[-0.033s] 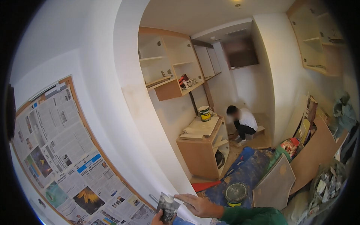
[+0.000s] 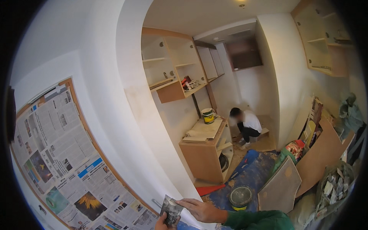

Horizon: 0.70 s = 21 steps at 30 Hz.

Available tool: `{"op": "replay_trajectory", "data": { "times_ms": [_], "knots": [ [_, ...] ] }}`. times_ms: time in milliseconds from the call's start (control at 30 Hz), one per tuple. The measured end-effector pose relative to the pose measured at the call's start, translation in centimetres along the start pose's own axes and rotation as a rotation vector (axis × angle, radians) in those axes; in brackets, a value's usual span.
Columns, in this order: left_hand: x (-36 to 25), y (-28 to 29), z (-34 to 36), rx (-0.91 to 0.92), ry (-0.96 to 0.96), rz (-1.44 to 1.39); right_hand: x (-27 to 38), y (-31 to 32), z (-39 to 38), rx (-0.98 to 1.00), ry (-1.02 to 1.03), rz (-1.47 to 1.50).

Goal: The person applies plaster to a curved wall section using a trowel and a hawk. They repeatedly scoop plaster from the hawk onto the trowel and smooth it onto the wall surface. The person also touches the wall with their hand to check the texture.

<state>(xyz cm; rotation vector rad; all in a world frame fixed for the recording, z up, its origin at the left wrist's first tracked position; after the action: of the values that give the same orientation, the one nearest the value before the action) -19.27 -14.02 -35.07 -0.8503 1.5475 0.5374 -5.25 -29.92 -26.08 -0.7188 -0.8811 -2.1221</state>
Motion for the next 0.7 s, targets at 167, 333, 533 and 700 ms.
{"op": "replay_trajectory", "data": {
  "times_ms": [167,333,533,700],
  "knots": [
    [-3.6,-0.4,1.8,0.188,0.003,-0.341,-0.3,-2.2,1.8,0.131,0.021,-0.214],
    [-12.2,-1.7,4.1,0.17,-0.49,-0.22,-0.9,3.3,4.0,-0.129,-0.26,0.078],
    [-14.4,-0.9,3.1,-0.125,-0.902,0.036,2.6,2.1,6.5,-0.274,-0.54,1.302],
    [-12.1,-1.8,3.0,-0.248,-1.109,0.161,1.7,0.8,8.4,-0.152,-0.626,1.465]
  ]
}}
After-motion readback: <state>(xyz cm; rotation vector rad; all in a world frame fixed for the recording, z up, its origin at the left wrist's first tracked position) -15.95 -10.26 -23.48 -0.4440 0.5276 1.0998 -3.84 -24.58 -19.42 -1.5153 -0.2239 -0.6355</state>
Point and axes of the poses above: each hand's wrist, its own z-axis towards the middle knuckle, its own y-axis out of the back of the hand, x = y × z, the point moved 7 cm from there along z, towards the middle knuckle, and after that the axes turned 14 degrees about z, right-handed, at the moved point
